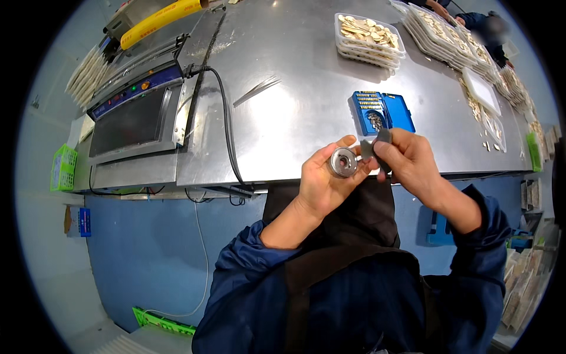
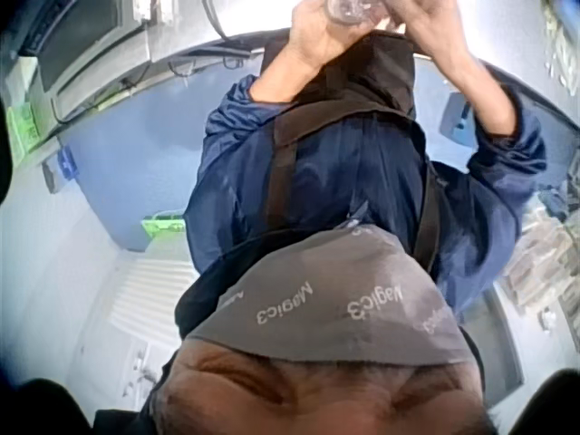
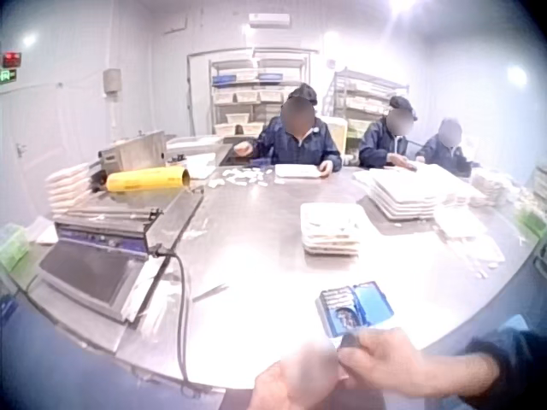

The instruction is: The person retrieves a small blue case and tweezers, then uses the tweezers to place small metal components into a cylindrical bearing held in their hand. They repeatedly pick components from the case and insert them into the bearing, then place a metal ring on top.

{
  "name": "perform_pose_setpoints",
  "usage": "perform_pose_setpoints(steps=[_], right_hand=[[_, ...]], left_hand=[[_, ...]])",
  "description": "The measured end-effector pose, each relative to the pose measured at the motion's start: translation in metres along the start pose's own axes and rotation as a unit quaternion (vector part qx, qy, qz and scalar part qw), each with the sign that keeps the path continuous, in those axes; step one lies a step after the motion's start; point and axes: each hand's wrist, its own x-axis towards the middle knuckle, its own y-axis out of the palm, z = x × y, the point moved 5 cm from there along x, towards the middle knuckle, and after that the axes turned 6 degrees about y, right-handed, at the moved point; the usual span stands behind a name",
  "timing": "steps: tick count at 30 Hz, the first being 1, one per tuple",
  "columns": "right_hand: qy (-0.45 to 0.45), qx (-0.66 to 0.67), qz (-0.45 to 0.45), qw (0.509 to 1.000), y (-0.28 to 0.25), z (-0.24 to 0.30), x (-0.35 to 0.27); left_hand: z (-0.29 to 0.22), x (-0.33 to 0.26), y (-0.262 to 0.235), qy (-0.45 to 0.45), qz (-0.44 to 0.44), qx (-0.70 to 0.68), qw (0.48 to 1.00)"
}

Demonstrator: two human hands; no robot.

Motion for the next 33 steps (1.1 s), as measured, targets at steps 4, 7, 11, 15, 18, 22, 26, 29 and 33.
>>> perform_pose_setpoints(steps=[4, 7, 11, 15, 18, 22, 26, 29, 33], right_hand=[[0.013, -0.012, 0.023, 1.0, 0.018, -0.013, 0.005], [-0.038, -0.091, 0.003, 0.995, 0.022, -0.024, 0.016], [-0.141, -0.199, -0.007, 0.97, 0.025, -0.033, 0.027], [-0.214, -0.293, 0.004, 0.932, 0.031, -0.023, 0.024], [-0.231, -0.309, 0.025, 0.922, 0.034, -0.016, 0.023], [-0.229, -0.339, 0.067, 0.91, 0.038, -0.009, 0.028], [-0.277, -0.48, 0.147, 0.819, 0.043, -0.002, 0.031], [-0.552, -0.498, 0.169, 0.647, 0.05, 0.012, 0.011], [-0.632, -0.56, 0.192, 0.499, 0.052, 0.009, 0.008]], left_hand=[[-0.001, 0.009, -0.017, 0.035, 0.104, 0.01, 0.994], [0.006, 0.014, -0.019, 0.021, 0.137, 0.091, 0.986], [0.01, 0.007, -0.002, 0.018, 0.009, 0.11, 0.994], [0.004, 0.008, -0.015, 0.01, 0.04, 0.094, 0.995], [0.003, 0.008, -0.019, 0.012, 0.012, 0.098, 0.995], [0.001, 0.01, -0.023, 0.015, 0.038, 0.079, 0.996], [0.002, 0.006, -0.016, 0.007, -0.043, 0.094, 0.995], [0.003, 0.005, -0.015, -0.058, 0.041, 0.024, 0.997], [0.005, 0.007, -0.013, -0.062, -0.013, 0.117, 0.991]])
